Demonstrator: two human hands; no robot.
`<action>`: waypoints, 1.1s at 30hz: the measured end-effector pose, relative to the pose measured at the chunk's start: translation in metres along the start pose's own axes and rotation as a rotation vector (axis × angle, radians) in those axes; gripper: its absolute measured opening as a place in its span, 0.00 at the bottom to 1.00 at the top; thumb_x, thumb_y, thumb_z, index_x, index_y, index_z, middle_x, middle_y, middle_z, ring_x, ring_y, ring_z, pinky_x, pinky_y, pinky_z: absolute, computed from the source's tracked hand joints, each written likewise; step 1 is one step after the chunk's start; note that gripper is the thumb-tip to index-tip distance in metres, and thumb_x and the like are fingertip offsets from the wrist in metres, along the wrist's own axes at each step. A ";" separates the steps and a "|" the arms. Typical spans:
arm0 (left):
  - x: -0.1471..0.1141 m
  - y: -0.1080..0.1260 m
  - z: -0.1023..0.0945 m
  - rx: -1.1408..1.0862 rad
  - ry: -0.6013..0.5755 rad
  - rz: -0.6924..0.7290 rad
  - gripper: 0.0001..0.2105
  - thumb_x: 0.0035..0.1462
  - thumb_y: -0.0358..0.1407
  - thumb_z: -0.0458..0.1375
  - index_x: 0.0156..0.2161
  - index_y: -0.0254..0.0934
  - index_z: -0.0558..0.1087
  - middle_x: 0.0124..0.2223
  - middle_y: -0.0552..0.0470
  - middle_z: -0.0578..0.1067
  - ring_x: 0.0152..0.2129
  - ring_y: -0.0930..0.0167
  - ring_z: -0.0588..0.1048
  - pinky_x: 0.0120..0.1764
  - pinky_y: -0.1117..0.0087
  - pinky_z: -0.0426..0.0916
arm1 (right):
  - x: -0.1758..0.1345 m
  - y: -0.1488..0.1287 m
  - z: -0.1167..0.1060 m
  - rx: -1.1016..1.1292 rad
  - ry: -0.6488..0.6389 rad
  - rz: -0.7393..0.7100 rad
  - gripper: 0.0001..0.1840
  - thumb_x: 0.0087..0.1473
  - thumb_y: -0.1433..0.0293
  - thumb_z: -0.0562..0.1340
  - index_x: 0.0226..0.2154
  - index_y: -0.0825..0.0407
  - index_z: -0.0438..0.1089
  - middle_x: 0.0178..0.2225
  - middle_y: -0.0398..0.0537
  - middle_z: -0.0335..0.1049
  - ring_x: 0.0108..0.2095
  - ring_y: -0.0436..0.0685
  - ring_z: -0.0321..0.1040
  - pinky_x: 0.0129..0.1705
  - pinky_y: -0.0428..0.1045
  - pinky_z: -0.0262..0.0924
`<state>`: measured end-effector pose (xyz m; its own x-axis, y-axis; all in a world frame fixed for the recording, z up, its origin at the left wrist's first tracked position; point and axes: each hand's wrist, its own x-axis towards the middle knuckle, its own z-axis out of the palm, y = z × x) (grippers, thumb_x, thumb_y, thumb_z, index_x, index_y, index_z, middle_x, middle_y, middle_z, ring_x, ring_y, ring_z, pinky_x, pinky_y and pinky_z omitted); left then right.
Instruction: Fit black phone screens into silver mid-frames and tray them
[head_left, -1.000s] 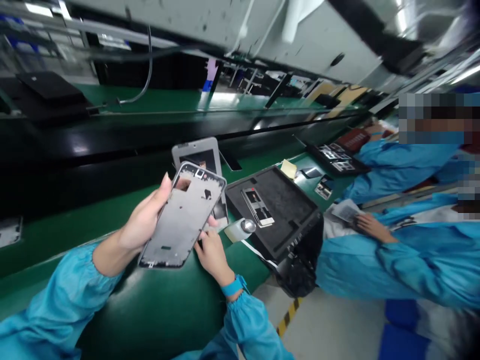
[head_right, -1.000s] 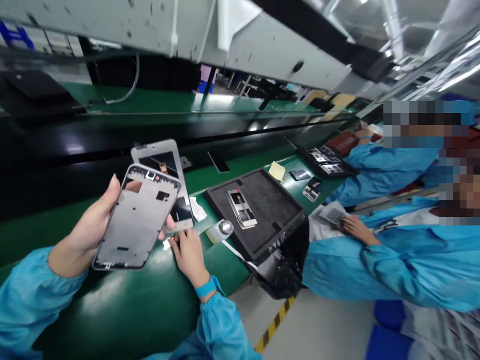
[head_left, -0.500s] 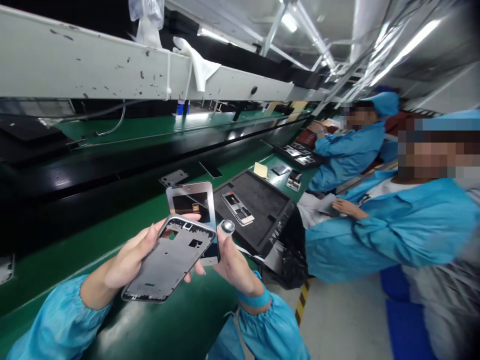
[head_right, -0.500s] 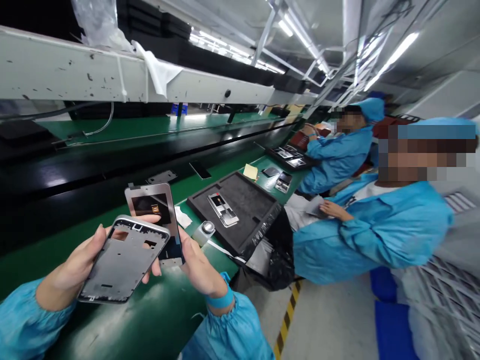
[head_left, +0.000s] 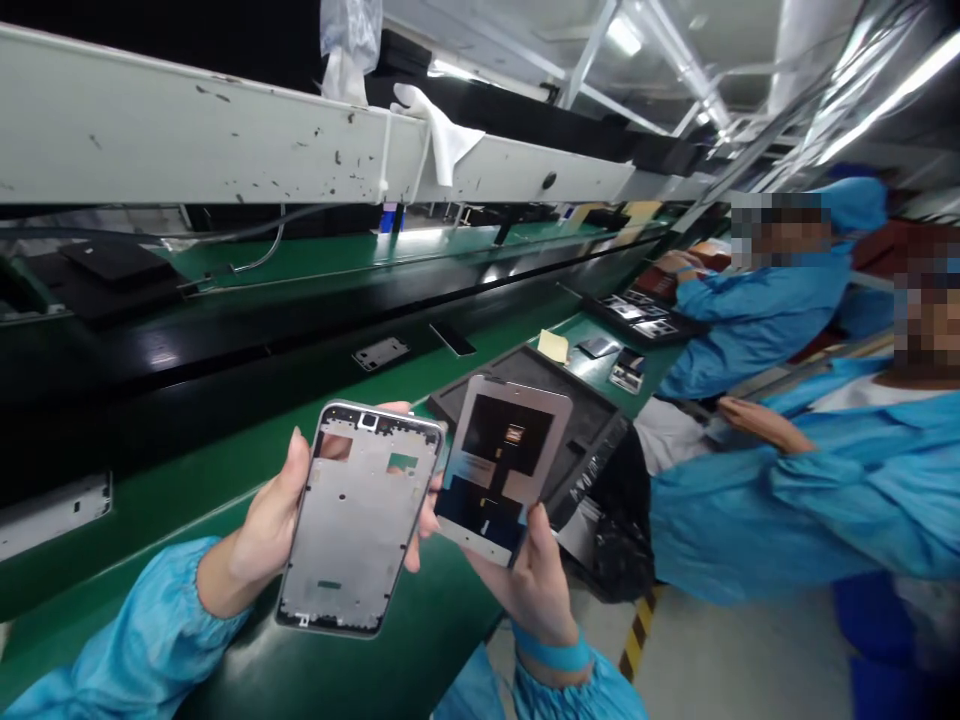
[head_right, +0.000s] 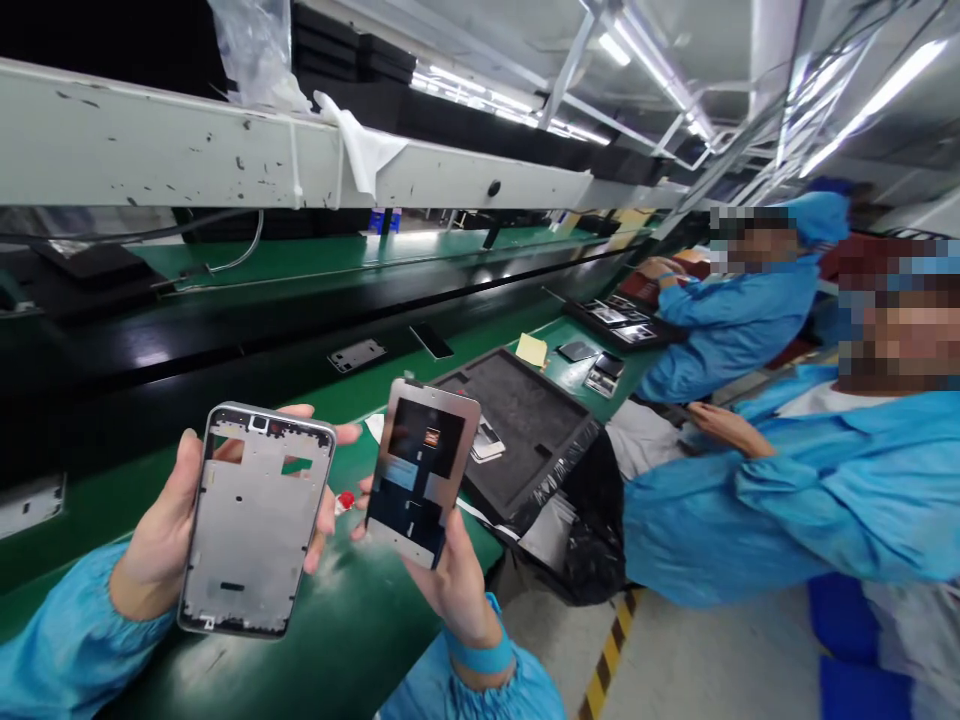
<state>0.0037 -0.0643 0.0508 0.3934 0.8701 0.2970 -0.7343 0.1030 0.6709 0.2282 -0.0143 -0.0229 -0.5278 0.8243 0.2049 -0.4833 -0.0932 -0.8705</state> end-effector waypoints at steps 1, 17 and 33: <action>-0.001 0.000 0.003 -0.028 -0.016 0.016 0.27 0.71 0.58 0.52 0.67 0.50 0.72 0.63 0.42 0.77 0.45 0.59 0.82 0.45 0.58 0.78 | -0.002 -0.001 -0.002 -0.022 -0.008 -0.040 0.32 0.69 0.41 0.51 0.56 0.41 0.79 0.55 0.54 0.79 0.42 0.67 0.81 0.51 0.66 0.77; 0.027 0.000 -0.033 0.326 0.393 0.388 0.35 0.67 0.55 0.62 0.74 0.49 0.59 0.59 0.43 0.78 0.49 0.60 0.81 0.52 0.55 0.80 | 0.009 -0.031 -0.030 -1.046 -0.212 -0.429 0.39 0.64 0.49 0.68 0.72 0.40 0.63 0.58 0.59 0.66 0.53 0.68 0.72 0.54 0.65 0.74; 0.019 0.013 -0.031 0.570 0.313 0.485 0.30 0.62 0.52 0.68 0.64 0.47 0.66 0.58 0.41 0.78 0.50 0.53 0.82 0.54 0.47 0.79 | 0.010 -0.032 -0.024 -1.072 -0.381 -0.391 0.37 0.68 0.56 0.67 0.74 0.38 0.58 0.60 0.58 0.64 0.58 0.66 0.69 0.57 0.61 0.73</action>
<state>-0.0152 -0.0313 0.0439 -0.1309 0.8582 0.4964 -0.3554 -0.5081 0.7846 0.2554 0.0101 -0.0033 -0.7349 0.4583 0.4999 0.0747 0.7873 -0.6121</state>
